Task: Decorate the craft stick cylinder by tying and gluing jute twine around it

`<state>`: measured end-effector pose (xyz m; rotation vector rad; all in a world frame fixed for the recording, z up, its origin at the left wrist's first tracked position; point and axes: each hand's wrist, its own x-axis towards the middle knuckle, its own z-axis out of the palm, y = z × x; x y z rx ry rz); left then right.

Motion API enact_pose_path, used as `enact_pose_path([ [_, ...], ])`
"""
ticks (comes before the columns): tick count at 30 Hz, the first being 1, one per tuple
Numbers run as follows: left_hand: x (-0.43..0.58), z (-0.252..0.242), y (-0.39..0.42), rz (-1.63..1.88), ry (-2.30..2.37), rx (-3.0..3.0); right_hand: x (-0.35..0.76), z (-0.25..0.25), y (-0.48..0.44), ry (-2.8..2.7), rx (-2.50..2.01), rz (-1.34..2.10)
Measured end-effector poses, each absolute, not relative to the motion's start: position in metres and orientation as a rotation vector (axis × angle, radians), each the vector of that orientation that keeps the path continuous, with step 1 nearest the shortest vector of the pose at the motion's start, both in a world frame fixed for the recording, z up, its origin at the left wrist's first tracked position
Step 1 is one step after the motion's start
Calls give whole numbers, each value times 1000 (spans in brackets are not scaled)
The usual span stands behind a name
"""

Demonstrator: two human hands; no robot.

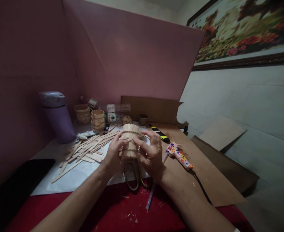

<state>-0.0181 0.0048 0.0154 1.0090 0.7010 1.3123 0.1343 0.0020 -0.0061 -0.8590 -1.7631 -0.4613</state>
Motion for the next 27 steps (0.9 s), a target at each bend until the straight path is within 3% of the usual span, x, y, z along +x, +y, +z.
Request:
enact_pose_path([
  [27, -16, 16, 6, 1358, 750, 963, 134, -8, 2, -1789, -813, -394],
])
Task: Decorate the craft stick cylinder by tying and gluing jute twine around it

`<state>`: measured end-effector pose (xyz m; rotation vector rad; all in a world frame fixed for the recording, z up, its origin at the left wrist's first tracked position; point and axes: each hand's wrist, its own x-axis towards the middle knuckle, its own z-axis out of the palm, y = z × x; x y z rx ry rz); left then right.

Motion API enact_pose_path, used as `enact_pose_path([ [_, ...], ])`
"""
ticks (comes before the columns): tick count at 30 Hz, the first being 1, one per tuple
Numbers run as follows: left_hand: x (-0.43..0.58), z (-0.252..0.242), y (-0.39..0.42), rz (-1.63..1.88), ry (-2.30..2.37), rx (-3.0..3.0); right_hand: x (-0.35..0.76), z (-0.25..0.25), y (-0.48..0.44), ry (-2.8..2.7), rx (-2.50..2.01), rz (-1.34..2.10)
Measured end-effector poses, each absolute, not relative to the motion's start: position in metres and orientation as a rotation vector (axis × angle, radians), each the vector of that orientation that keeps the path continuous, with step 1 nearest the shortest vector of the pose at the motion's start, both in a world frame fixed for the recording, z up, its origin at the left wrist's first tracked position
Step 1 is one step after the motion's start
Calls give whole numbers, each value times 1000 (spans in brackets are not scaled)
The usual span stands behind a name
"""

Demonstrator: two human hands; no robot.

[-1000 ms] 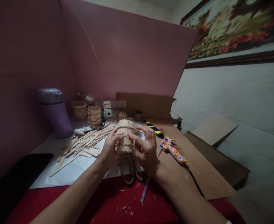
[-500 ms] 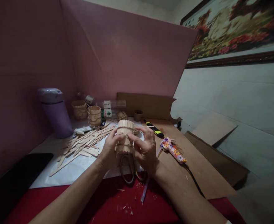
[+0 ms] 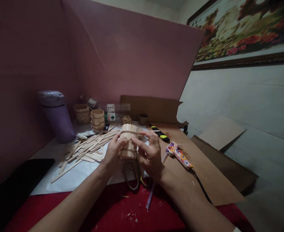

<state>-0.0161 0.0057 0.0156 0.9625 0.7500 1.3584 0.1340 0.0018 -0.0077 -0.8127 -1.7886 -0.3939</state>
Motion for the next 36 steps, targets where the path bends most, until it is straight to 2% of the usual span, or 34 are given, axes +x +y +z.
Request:
enact_pose_path([
  [11, -20, 26, -1, 1333, 671, 859, 127, -3, -8, -1586, -775, -268],
  [20, -22, 32, 2, 1160, 562, 626, 124, -2, -12, -1567, -824, -218],
  [36, -17, 24, -2, 1374, 679, 967, 122, -2, -15, -1681, -834, -300],
])
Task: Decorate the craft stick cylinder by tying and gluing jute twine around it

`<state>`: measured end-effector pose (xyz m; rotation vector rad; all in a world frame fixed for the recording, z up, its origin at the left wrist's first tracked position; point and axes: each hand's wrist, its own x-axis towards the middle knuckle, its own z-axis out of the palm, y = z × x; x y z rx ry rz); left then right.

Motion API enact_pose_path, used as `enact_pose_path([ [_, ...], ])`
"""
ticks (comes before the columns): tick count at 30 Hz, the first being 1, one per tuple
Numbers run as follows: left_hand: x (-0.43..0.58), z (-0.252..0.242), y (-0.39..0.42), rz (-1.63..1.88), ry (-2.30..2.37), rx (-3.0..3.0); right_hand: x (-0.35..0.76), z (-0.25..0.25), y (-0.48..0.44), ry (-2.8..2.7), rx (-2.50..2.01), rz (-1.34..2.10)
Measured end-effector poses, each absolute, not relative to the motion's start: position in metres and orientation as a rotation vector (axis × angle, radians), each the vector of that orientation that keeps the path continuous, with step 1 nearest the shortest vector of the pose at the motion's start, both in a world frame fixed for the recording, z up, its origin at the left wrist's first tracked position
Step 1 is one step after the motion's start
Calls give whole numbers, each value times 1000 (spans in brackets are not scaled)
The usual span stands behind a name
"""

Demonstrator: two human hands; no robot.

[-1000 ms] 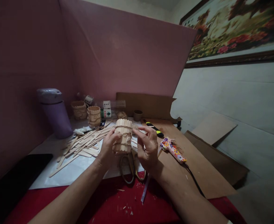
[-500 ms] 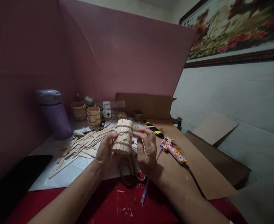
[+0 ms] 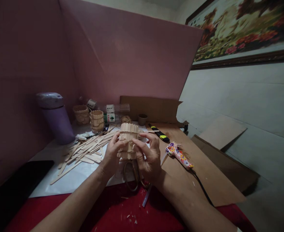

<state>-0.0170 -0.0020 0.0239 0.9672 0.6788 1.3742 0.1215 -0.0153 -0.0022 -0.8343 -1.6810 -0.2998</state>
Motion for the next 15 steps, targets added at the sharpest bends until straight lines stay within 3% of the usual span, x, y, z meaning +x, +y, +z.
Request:
enact_pose_path([
  [15, -17, 24, 0, 1368, 634, 937, 128, -6, -7, -1789, -803, -389],
])
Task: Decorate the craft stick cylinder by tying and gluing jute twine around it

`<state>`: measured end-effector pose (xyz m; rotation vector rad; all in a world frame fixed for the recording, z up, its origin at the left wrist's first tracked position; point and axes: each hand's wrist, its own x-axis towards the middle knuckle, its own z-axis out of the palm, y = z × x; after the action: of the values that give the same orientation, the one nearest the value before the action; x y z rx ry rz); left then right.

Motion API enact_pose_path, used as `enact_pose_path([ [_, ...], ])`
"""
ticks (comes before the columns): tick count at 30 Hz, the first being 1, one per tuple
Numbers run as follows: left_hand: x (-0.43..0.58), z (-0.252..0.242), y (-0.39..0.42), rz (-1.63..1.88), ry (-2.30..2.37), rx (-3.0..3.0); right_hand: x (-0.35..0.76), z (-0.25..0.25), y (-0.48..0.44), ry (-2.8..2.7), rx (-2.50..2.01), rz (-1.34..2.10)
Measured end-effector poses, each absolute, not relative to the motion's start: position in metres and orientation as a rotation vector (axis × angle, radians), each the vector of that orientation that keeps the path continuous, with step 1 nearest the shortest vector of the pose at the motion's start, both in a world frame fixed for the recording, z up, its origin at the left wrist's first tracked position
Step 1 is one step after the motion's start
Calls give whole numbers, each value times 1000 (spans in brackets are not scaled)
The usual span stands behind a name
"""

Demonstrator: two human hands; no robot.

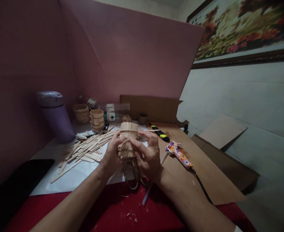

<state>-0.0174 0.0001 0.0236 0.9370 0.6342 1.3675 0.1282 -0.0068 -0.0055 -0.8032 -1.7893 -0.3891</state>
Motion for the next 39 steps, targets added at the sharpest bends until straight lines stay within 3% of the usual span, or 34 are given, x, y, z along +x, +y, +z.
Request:
enact_pose_path([
  [19, -17, 10, 12, 1407, 723, 1042, 132, -9, 0, -1796, -777, -380],
  [32, -22, -4, 16, 1919, 1180, 1918, 129, -8, 2, -1611, -896, -252],
  [39, -23, -5, 17, 2013, 1223, 1993, 128, -9, 1, -1626, -886, -265],
])
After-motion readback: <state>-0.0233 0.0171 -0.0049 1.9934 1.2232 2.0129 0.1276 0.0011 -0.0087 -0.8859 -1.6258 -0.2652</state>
